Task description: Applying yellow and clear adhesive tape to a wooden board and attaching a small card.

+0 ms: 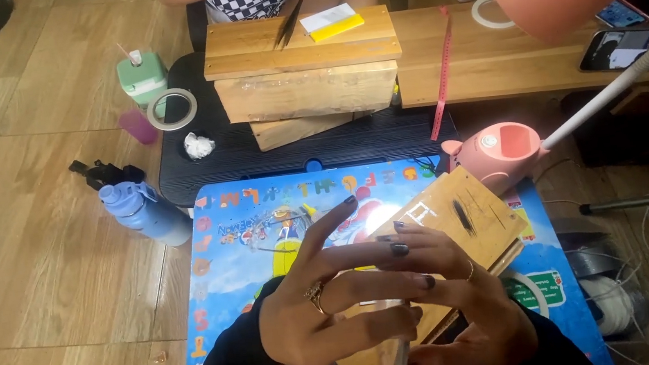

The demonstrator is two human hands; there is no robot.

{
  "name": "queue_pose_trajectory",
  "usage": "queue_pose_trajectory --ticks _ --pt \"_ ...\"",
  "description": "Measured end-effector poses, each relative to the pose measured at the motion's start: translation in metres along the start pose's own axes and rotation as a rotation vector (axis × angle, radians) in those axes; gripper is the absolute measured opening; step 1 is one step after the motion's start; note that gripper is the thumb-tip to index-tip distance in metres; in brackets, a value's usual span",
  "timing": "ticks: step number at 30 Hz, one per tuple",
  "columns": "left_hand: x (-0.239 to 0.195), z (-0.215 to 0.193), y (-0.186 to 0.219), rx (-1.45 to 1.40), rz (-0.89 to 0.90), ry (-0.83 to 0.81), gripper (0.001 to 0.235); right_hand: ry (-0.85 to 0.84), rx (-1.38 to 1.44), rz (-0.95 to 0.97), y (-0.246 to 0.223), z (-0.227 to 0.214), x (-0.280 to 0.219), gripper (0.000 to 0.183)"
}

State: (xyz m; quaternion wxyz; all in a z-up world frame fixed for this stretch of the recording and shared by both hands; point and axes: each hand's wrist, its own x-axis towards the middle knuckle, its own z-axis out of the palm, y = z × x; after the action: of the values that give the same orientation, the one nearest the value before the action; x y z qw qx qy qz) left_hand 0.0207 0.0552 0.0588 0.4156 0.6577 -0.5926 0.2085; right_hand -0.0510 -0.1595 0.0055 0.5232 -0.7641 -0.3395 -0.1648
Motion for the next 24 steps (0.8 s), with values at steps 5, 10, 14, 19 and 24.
queue_pose_trajectory --ticks 5,10,14,19,24 --pt "-0.003 0.000 -0.002 -0.018 0.024 -0.017 0.014 0.041 -0.040 -0.005 -0.005 0.000 0.002 0.046" --pt "-0.002 0.001 -0.001 -0.049 0.020 -0.015 0.019 0.114 0.005 0.003 -0.010 -0.004 0.008 0.037" --pt "0.003 -0.007 0.001 -0.112 0.009 -0.044 0.008 0.095 -0.020 0.008 -0.012 -0.007 0.009 0.015" --pt "0.000 -0.005 -0.001 -0.149 0.010 -0.036 0.007 0.099 -0.080 0.029 -0.009 -0.009 0.004 0.012" --pt "-0.004 -0.005 -0.001 -0.135 -0.023 -0.072 0.009 0.087 -0.101 0.032 -0.016 -0.014 0.012 0.017"
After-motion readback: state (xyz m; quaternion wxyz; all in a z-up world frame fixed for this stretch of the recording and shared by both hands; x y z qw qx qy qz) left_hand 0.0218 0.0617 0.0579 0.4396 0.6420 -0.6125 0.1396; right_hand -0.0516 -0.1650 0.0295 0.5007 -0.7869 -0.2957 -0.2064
